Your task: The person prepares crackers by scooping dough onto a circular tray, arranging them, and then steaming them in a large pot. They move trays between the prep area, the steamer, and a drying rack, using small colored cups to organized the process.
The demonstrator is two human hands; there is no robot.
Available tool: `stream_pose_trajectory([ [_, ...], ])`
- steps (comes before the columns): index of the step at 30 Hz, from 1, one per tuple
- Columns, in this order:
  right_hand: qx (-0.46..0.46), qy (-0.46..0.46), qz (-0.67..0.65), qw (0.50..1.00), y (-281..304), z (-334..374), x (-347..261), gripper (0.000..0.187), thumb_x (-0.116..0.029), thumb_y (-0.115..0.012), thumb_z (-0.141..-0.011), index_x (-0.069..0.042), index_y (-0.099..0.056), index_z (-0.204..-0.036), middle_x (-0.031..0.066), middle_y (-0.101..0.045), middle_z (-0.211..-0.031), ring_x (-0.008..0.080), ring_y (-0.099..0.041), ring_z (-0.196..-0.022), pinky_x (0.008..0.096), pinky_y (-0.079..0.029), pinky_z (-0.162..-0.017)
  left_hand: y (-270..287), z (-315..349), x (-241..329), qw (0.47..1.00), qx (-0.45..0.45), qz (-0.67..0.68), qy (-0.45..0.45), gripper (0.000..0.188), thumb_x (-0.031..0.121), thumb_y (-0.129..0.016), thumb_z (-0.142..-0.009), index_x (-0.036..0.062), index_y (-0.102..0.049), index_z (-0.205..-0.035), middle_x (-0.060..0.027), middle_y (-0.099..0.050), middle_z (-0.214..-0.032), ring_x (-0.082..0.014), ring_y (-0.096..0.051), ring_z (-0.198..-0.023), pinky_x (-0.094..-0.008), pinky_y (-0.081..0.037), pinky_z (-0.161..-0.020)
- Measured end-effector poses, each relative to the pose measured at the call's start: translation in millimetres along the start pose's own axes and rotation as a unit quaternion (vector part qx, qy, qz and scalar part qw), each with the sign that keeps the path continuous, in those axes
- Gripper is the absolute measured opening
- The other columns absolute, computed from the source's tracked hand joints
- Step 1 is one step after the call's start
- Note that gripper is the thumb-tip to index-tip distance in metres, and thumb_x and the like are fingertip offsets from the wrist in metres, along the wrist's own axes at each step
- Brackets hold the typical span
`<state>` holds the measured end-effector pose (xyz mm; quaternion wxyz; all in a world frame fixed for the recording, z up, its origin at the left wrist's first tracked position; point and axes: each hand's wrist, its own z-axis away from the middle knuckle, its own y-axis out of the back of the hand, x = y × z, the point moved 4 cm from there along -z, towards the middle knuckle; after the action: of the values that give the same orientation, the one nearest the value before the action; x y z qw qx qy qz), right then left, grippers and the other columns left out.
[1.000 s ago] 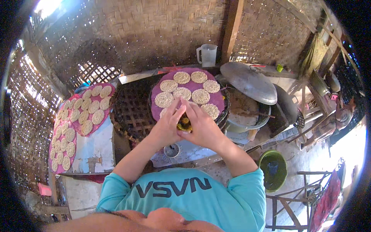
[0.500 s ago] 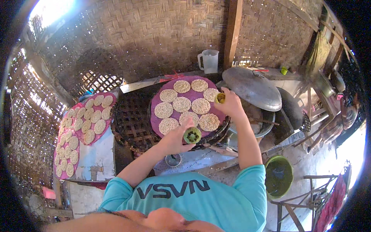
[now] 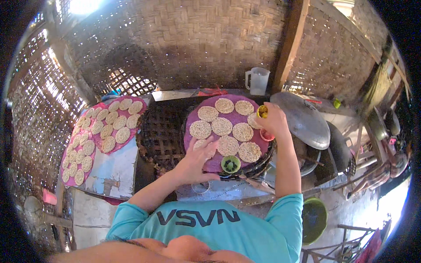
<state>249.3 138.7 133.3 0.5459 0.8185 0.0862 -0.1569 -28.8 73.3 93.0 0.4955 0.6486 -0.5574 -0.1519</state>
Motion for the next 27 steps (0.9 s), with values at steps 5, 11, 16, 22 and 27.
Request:
stream_pose_trajectory([
  [5, -0.011, 0.004, -0.039, 0.999, -39, -68, -23, 0.060, -0.037, -0.069, -0.057, -0.003, -0.056, -0.104, 0.0187, -0.058, -0.102, 0.0309, -0.055, -0.098, 0.0375, -0.043, -0.086, 57, 55, 0, 0.995, 0.048, -0.020, 0.089, 0.086, 0.042, -0.072, -0.064, 0.0070, -0.031, -0.131, -0.0116, -0.042, -0.130, -0.0304, -0.033, -0.126, -0.0575, -0.011, -0.102],
  [11, -0.066, -0.002, -0.050, 0.997, -97, -126, -57, 0.066, -0.038, -0.071, -0.054, -0.002, -0.052, -0.106, 0.0190, -0.060, -0.097, 0.0314, -0.058, -0.093, 0.0369, -0.046, -0.082, 56, 165, -14, 0.962, 0.108, -0.130, 0.216, 0.072, 0.038, -0.072, -0.066, 0.0076, -0.042, -0.124, -0.0065, -0.053, -0.120, -0.0258, -0.041, -0.121, -0.0570, -0.013, -0.101],
  [16, -0.125, 0.042, -0.003, 0.991, -136, -143, -106, 0.069, -0.037, -0.074, -0.051, 0.001, -0.050, -0.103, 0.0196, -0.060, -0.096, 0.0319, -0.058, -0.093, 0.0372, -0.047, -0.081, 40, 206, -26, 0.939, 0.128, -0.191, 0.257, 0.075, 0.034, -0.074, -0.065, 0.0068, -0.039, -0.125, -0.0057, -0.056, -0.115, -0.0285, -0.043, -0.119, -0.0578, -0.010, -0.102],
  [22, -0.130, 0.044, 0.071, 0.988, -170, -155, -122, 0.071, -0.039, -0.077, -0.050, 0.003, -0.050, -0.099, 0.0218, -0.060, -0.095, 0.0335, -0.058, -0.091, 0.0373, -0.047, -0.080, 34, 210, -29, 0.937, 0.157, -0.217, 0.226, 0.058, 0.032, -0.070, -0.071, 0.0109, -0.044, -0.119, -0.0030, -0.056, -0.115, -0.0231, -0.044, -0.119, -0.0570, -0.011, -0.103],
  [27, -0.152, 0.048, 0.093, 0.983, -170, -152, -128, 0.075, -0.043, -0.078, -0.053, 0.005, -0.048, -0.104, 0.0235, -0.057, -0.101, 0.0340, -0.057, -0.097, 0.0378, -0.047, -0.083, 31, 212, -33, 0.935, 0.154, -0.240, 0.211, 0.056, 0.031, -0.069, -0.073, 0.0139, -0.043, -0.119, -0.0008, -0.057, -0.116, -0.0202, -0.044, -0.119, -0.0574, -0.010, -0.103],
])
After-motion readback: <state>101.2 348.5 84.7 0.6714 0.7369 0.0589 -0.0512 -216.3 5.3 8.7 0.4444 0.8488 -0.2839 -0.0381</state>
